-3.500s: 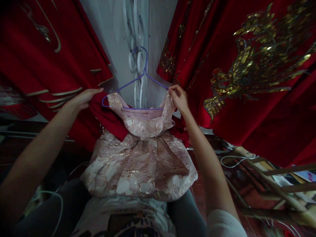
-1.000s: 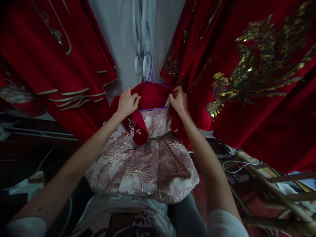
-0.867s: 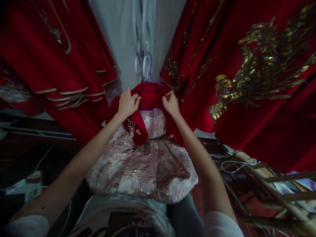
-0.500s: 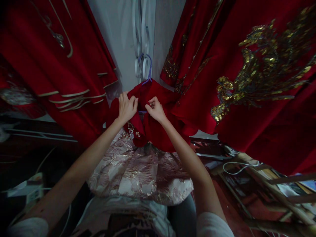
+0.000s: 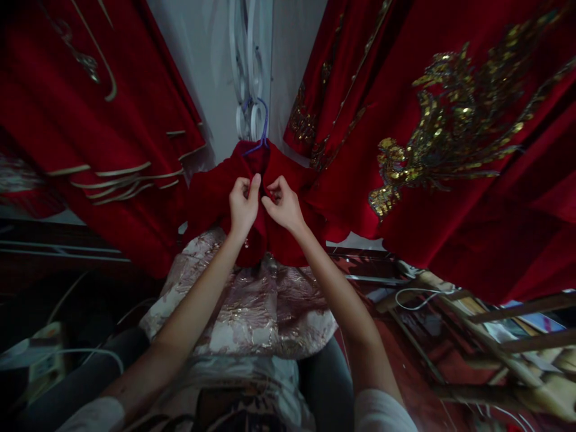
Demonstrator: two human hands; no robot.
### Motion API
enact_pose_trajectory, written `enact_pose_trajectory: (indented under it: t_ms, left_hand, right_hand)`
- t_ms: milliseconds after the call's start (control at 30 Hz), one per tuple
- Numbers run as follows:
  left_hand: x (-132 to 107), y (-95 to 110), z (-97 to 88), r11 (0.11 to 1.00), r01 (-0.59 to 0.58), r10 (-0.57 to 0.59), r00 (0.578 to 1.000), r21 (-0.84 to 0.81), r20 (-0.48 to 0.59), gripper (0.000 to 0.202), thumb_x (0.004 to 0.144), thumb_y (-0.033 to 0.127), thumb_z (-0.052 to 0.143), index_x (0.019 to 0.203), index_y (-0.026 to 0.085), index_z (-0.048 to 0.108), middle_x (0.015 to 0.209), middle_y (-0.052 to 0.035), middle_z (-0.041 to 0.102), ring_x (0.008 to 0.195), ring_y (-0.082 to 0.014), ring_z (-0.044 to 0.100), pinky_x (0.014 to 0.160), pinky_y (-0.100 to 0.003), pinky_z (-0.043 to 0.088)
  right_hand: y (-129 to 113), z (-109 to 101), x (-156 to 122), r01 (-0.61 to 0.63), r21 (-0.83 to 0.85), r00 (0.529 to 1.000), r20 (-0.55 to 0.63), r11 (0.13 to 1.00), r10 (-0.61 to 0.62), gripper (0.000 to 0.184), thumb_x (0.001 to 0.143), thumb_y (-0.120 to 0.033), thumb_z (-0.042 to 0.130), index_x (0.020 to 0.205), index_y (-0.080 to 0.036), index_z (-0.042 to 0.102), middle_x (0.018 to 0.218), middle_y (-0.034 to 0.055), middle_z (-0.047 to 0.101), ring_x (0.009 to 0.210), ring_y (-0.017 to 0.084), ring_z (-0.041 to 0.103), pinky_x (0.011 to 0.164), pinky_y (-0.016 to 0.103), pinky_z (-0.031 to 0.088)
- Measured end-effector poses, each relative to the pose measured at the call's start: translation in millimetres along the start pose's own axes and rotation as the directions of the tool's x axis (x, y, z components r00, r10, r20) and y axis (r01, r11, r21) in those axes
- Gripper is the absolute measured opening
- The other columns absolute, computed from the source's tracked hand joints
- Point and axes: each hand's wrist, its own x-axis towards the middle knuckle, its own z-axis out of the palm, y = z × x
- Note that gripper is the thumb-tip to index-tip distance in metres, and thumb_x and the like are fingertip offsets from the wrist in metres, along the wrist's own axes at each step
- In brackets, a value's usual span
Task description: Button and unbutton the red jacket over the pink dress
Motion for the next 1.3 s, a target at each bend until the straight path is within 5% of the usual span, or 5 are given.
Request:
enact_pose_trajectory:
  t_ms: [133,267,467,900,1300]
  left_hand:
    - [20,13,5.5,0.990,0.066,-0.068,0.998,-0.126,-0.011,0.041,0.086,0.057,0.053,0.066,0.021,0.050,0.061,0.0018,0.048,0.062,-0.0114,0.052,0.062,-0.023,0.040]
    - [3,-2,-3.5,0.938,0.237,-0.230,0.971,-0.252,0.056,0.050,0.090,0.062,0.038,0.076,0.019,0.059,0.074,-0.0027,0.061,0.074,-0.0129,0.061,0.071,-0.025,0.047]
    - [-11,-22,-18.1,0.816,0.359,-0.300,0.933,-0.452,0.199,0.019,0.083,0.035,0.057,0.084,0.017,0.063,0.089,-0.0045,0.069,0.084,-0.0139,0.066,0.083,-0.027,0.050]
    - [-10,-35,-39.0,0.840,0.439,-0.334,0.882,-0.319,0.334,0.025,0.064,0.018,0.074,0.089,0.016,0.070,0.093,-0.0055,0.072,0.089,-0.0158,0.067,0.095,-0.035,0.048]
    - [-1,-41,-54.6,0.851,0.511,-0.431,0.808,-0.117,0.401,0.027,0.061,0.012,0.075,0.087,0.014,0.072,0.089,-0.0078,0.073,0.084,-0.0174,0.066,0.095,-0.040,0.047]
  right_hand:
    - [3,12,-1,-0.042,0.143,0.999,0.016,0.989,0.040,0.022,0.072,-0.026,0.057,0.083,-0.024,0.038,0.076,-0.0041,0.047,0.063,0.009,0.050,0.053,0.020,0.039]
    - [14,23,-6,-0.071,0.189,0.996,-0.033,0.979,0.079,0.024,0.073,-0.028,0.058,0.087,-0.024,0.039,0.086,-0.0018,0.051,0.072,0.010,0.055,0.059,0.021,0.045]
    - [17,20,-10,-0.066,0.267,0.983,-0.148,0.962,0.108,0.030,0.071,-0.026,0.061,0.095,-0.025,0.042,0.090,0.0001,0.048,0.079,0.012,0.055,0.067,0.024,0.051]
    - [18,20,-30,-0.136,0.335,0.988,-0.024,0.932,0.153,0.033,0.078,-0.049,0.063,0.101,-0.025,0.057,0.106,0.0051,0.062,0.089,0.017,0.061,0.081,0.036,0.056]
    - [42,24,-27,-0.089,0.165,0.995,-0.031,0.982,0.095,0.026,0.083,-0.039,0.063,0.104,-0.024,0.062,0.106,0.0057,0.061,0.090,0.015,0.061,0.082,0.032,0.056]
